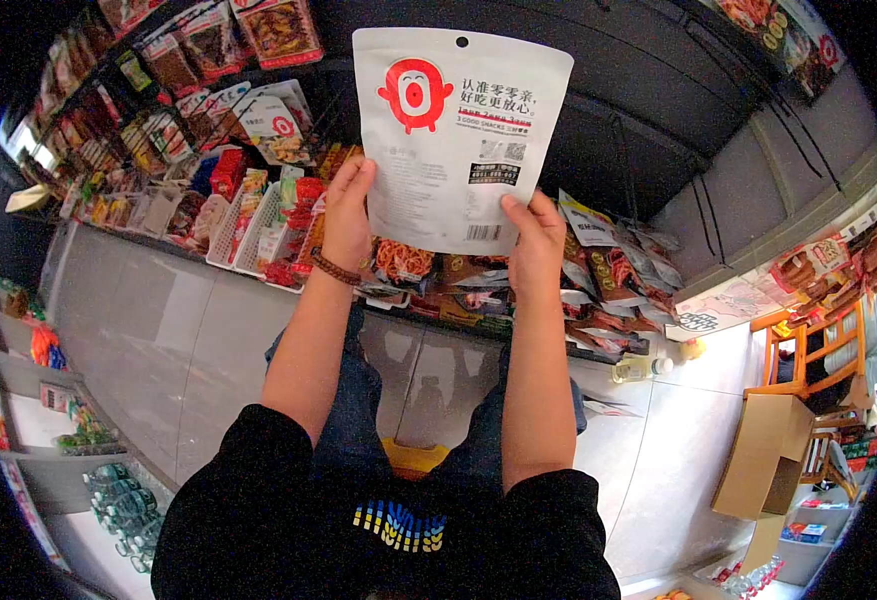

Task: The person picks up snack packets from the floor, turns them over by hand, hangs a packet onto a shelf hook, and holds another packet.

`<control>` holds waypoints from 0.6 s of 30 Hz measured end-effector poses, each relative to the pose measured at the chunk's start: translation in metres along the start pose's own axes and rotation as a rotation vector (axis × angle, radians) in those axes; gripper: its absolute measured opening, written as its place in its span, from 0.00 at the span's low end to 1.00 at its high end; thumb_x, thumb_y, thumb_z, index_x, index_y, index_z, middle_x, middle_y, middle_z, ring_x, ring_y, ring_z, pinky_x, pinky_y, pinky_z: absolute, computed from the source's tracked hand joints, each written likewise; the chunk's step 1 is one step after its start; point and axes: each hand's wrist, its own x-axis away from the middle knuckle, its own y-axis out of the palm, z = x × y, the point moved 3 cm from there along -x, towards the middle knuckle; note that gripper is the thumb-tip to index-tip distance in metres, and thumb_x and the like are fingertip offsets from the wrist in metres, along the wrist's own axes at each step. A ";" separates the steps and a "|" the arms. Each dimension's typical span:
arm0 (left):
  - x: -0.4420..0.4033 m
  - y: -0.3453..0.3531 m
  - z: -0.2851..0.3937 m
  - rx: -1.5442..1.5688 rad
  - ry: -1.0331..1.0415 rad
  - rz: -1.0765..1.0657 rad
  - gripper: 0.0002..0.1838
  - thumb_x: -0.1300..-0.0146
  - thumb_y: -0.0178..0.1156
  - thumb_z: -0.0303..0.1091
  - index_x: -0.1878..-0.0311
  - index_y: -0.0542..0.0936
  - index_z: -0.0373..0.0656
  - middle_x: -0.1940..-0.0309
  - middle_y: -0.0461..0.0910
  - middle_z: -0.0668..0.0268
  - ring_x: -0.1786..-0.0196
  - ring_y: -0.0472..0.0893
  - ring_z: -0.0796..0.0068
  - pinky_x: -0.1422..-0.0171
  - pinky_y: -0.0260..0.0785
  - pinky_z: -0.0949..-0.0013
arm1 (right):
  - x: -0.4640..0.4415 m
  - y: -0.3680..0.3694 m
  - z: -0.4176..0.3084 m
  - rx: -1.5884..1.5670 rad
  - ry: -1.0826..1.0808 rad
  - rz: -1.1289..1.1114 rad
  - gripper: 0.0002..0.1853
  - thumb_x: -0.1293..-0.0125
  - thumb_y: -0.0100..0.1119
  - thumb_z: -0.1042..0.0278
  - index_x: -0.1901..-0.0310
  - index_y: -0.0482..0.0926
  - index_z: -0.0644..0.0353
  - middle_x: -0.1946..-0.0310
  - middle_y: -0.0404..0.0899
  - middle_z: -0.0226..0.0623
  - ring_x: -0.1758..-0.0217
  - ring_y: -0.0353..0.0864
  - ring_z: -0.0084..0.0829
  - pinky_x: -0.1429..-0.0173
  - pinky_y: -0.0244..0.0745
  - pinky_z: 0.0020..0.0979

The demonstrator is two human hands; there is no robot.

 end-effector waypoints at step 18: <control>-0.004 -0.006 -0.005 -0.028 0.052 0.085 0.09 0.39 0.50 0.36 0.68 0.73 0.40 0.72 0.69 0.77 0.66 0.65 0.88 0.58 0.55 0.82 | 0.007 0.008 -0.003 -0.003 0.019 -0.013 0.11 0.49 0.56 0.76 0.62 0.76 0.68 0.65 0.77 0.37 0.63 0.74 0.24 0.54 0.65 0.25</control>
